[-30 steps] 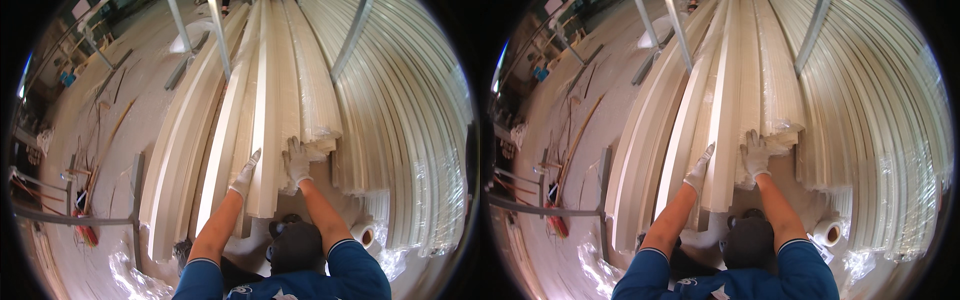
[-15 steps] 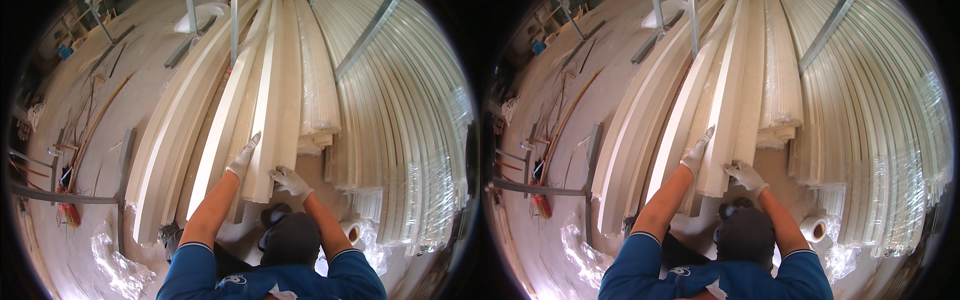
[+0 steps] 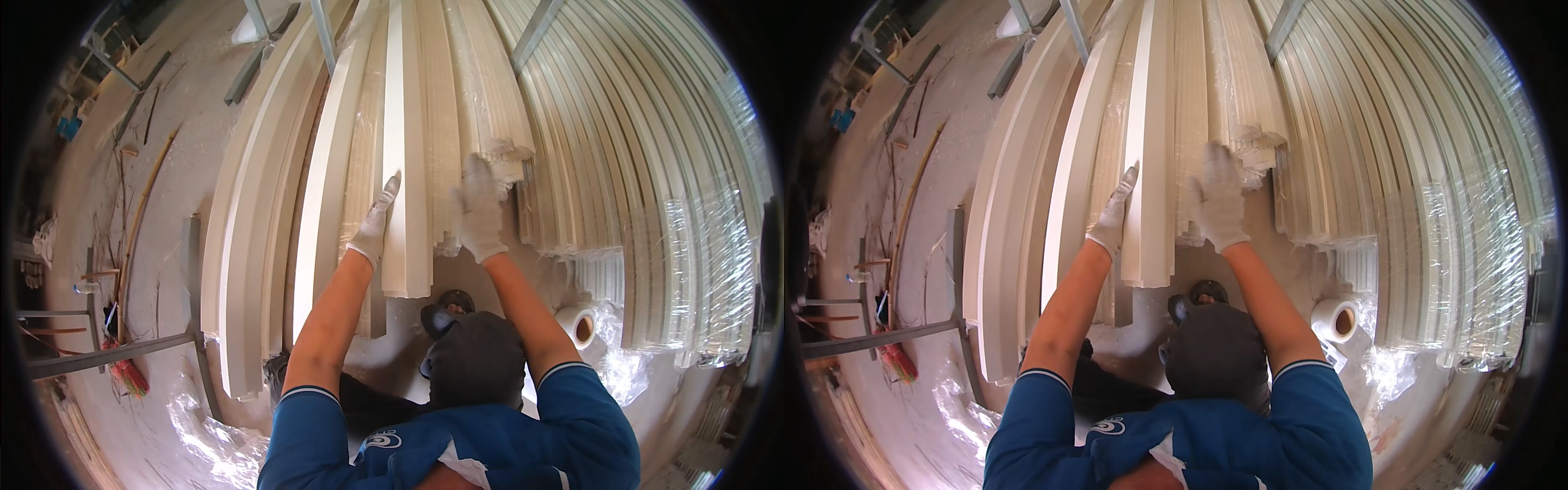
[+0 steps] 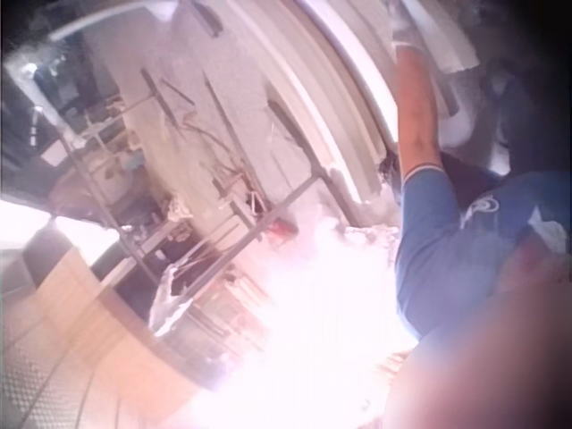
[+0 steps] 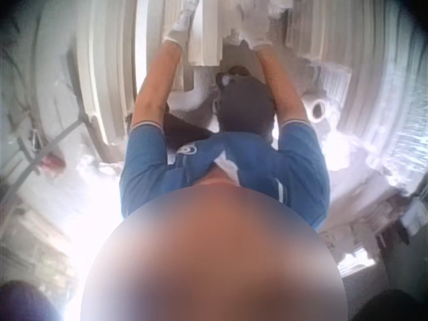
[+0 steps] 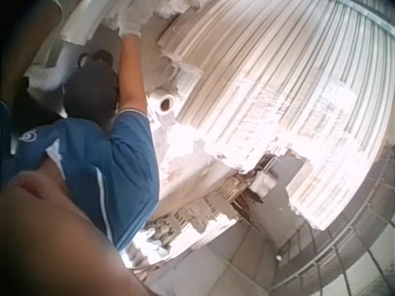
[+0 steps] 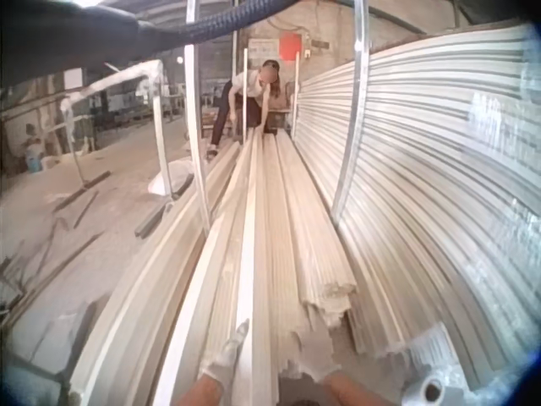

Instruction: The person repeatedly picks up long, white plastic profiles from a pile and stacks them onto a metal rack. The person handles the profiles one at a time, aligning them with the existing stack.

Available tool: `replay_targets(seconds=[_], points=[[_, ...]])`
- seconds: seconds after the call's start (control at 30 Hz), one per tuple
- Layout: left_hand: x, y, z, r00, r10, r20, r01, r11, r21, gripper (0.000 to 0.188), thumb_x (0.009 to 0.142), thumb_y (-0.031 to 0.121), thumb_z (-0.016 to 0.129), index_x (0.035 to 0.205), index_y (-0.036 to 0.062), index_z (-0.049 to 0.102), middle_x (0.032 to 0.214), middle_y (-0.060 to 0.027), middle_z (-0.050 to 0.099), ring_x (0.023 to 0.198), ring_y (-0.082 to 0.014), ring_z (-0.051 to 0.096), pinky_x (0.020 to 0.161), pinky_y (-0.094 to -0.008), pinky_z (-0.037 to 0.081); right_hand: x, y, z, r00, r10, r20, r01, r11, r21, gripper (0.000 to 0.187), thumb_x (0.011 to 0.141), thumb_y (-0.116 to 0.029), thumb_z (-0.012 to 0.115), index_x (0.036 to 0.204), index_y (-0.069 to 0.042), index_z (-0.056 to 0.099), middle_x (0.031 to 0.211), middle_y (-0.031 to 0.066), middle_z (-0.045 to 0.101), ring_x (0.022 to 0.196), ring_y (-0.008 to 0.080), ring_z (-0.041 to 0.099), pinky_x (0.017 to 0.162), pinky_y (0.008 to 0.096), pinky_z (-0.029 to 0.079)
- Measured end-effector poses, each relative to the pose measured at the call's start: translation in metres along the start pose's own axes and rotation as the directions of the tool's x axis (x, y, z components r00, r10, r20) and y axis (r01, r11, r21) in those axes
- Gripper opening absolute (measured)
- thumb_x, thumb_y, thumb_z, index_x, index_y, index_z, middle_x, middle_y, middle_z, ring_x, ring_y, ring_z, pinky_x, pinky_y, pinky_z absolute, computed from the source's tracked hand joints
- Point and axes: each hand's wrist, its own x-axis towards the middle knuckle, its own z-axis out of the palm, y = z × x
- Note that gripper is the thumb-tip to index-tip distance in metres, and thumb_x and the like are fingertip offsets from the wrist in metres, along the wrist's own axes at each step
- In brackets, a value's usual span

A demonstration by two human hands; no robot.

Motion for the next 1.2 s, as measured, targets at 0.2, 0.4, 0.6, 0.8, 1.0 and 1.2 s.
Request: replay_targets(seconds=[0.2,0.4,0.6,0.8,1.0,1.2], points=[[0.001,0.008,0.003,0.986,-0.122,-0.113,0.12,0.993,-0.024,0.073,0.099,0.054,0.048,0.154,0.0099,0.031,0.156,-0.0046,0.036,0.141,-0.0168,0.035,0.116,-0.0305,0.028,-0.016,0.003,0.035,0.959,-0.107,0.264,0.131,0.989,-0.075,0.059,0.092,-0.026,0.056,0.143,-0.002,0.041,0.149,0.0188,0.038,0.138,0.0401,0.034,0.113,0.0529,0.029],[-0.001,0.008,0.003,0.994,-0.098,-0.055,0.096,0.995,-0.031,0.081,0.096,0.06,0.05,0.155,0.0113,0.026,0.161,-0.0044,0.026,0.147,-0.0179,0.024,0.119,-0.0312,0.02,-0.018,0.007,0.034,0.965,-0.085,0.247,0.096,0.995,-0.033,0.056,0.092,-0.023,0.054,0.142,0.0,0.042,0.15,0.0205,0.039,0.138,0.0433,0.035,0.112,0.0511,0.031],[-0.005,0.011,0.006,0.988,-0.157,-0.014,0.153,0.977,-0.146,0.076,0.098,0.057,0.048,0.156,0.0116,0.026,0.161,-0.0047,0.024,0.148,-0.0173,0.023,0.12,-0.0303,0.018,-0.019,0.006,0.038,0.969,-0.071,0.236,0.083,0.996,-0.041,0.058,0.093,-0.026,0.055,0.143,-0.002,0.041,0.15,0.0184,0.039,0.139,0.0403,0.034,0.112,0.0501,0.032],[0.002,0.005,0.001,0.987,-0.005,-0.162,0.026,0.991,0.131,0.07,0.101,0.054,0.044,0.154,0.0114,0.03,0.155,-0.0047,0.037,0.141,-0.0176,0.035,0.116,-0.0317,0.027,-0.019,0.01,0.04,0.969,-0.105,0.222,0.121,0.991,-0.06,0.058,0.093,-0.029,0.054,0.144,-0.002,0.041,0.151,0.0179,0.037,0.139,0.0396,0.034,0.111,0.0509,0.032],[0.002,0.002,-0.006,0.982,-0.141,-0.125,0.136,0.989,-0.052,0.073,0.098,0.058,0.048,0.151,0.0102,0.037,0.148,-0.0066,0.046,0.133,-0.0173,0.045,0.111,-0.0319,0.036,-0.018,0.004,0.031,0.979,-0.007,0.201,0.029,0.994,-0.106,0.059,0.092,-0.029,0.056,0.143,-0.004,0.043,0.149,0.0188,0.04,0.136,0.0398,0.038,0.111,0.0528,0.031],[0.0,0.007,0.0,0.997,0.055,-0.061,-0.05,0.995,0.084,0.072,0.099,0.056,0.046,0.155,0.0139,0.029,0.155,-0.0052,0.036,0.14,-0.0179,0.036,0.115,-0.0323,0.031,-0.016,-0.011,-0.005,0.82,0.274,0.503,-0.485,0.799,0.355,0.065,0.094,-0.044,0.059,0.142,-0.003,0.043,0.142,0.0172,0.046,0.13,0.0344,0.046,0.105,0.0481,0.039]])
